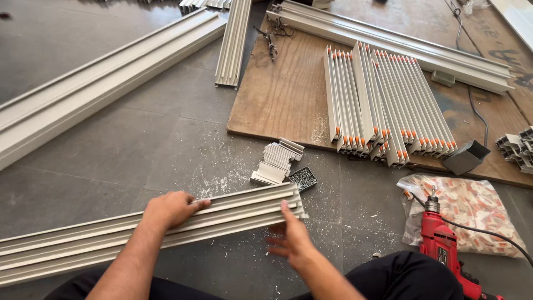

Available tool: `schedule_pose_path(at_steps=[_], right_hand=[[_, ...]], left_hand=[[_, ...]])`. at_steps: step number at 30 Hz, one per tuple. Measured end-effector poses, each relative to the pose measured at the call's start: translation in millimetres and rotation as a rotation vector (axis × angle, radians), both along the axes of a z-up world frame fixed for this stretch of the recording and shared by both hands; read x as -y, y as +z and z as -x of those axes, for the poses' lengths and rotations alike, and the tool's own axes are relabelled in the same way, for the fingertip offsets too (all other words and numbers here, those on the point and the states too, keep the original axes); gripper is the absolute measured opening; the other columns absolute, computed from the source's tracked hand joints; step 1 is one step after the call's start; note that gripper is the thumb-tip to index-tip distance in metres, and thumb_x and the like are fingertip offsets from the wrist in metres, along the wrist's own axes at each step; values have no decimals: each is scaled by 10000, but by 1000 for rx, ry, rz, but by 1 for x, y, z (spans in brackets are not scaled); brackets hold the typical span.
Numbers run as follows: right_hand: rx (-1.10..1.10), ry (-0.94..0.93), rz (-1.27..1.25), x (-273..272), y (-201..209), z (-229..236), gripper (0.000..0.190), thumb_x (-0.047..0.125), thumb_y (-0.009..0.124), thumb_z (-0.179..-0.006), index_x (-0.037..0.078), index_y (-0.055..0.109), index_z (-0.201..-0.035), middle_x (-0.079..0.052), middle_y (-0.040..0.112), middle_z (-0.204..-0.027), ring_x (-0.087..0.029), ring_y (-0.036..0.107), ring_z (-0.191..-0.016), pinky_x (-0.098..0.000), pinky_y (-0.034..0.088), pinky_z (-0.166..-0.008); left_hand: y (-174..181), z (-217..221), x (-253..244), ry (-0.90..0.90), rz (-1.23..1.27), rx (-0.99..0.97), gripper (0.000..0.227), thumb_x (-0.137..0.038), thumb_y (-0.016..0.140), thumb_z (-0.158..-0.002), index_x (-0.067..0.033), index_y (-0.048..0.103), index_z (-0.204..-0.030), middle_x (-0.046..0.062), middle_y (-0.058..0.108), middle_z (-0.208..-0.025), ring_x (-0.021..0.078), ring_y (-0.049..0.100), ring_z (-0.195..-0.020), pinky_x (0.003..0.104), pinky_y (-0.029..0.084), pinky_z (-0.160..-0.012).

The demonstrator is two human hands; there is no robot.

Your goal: The person assembles metal frames by attaching small metal brackets to the ends of long aluminum profiles using a red power drill. They repeatedly pick up brackets, align them with the profiles, and drive screws to secure them.

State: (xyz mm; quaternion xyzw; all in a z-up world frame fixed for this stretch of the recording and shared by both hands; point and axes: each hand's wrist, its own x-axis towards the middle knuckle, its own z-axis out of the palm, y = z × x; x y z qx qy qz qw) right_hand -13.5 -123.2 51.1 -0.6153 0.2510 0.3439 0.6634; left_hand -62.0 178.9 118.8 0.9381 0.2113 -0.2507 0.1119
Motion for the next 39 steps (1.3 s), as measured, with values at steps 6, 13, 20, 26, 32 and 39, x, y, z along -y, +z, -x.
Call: schedule_pose_path(at_steps=[6, 13, 20, 26, 32, 39], right_hand=[[107, -116, 386, 85, -38, -58, 806, 688, 559, -938, 58, 549, -1441, -254, 656, -1318, -464, 721, -1046, -685, 540, -972], [696, 475, 742, 72, -48, -98, 375, 303, 796, -837, 209, 754, -1197, -35, 760, -1085, -159, 716, -949, -346, 568, -860], [689, 705, 742, 66, -51, -98, 316, 240, 837, -819, 206, 777, -1127, -29, 813, -1042, -150, 763, -963, -326, 601, -888], [603, 798, 831, 62, -22, -100, 314, 272, 820, -824, 257, 781, -1136, 26, 802, -1052, -145, 750, -1016, -345, 587, -927], [827, 785, 1026, 9, 8, -110, 294, 387, 763, -858, 265, 765, -1125, -4, 727, -1059, -218, 709, -1027, -412, 568, -877], [892, 767, 1016, -32, 4, -124, 242, 428, 724, -886, 261, 805, -1042, -28, 757, -1045, -245, 720, -977, -427, 570, -841]], left_hand=[[-35, -5, -1, -86, -147, -19, 537, -683, 611, -886, -260, 768, -1177, 24, 639, -1350, 238, 579, -1311, 474, 544, -1026], [-28, -12, 31, -59, -21, -41, 662, -721, 671, -857, -331, 592, -1385, 51, 539, -1475, 241, 474, -1421, 518, 406, -1171], [-12, -7, 81, -366, -84, -129, 1220, -536, 889, -723, -275, 106, -1622, 99, 312, -1605, 279, 317, -1480, 651, 297, -1165], [-17, -6, 74, -383, -133, -159, 1172, -421, 879, -733, -229, 141, -1623, 96, 345, -1600, 256, 348, -1482, 659, 345, -1147], [-2, -8, 74, -296, -25, -199, 1277, -622, 909, -686, -300, 108, -1627, 99, 254, -1661, 288, 251, -1541, 678, 239, -1204], [-4, -15, 67, -56, 72, 53, 1005, -639, 799, -805, -374, 222, -1584, 85, 335, -1613, 269, 277, -1525, 610, 212, -1231]])
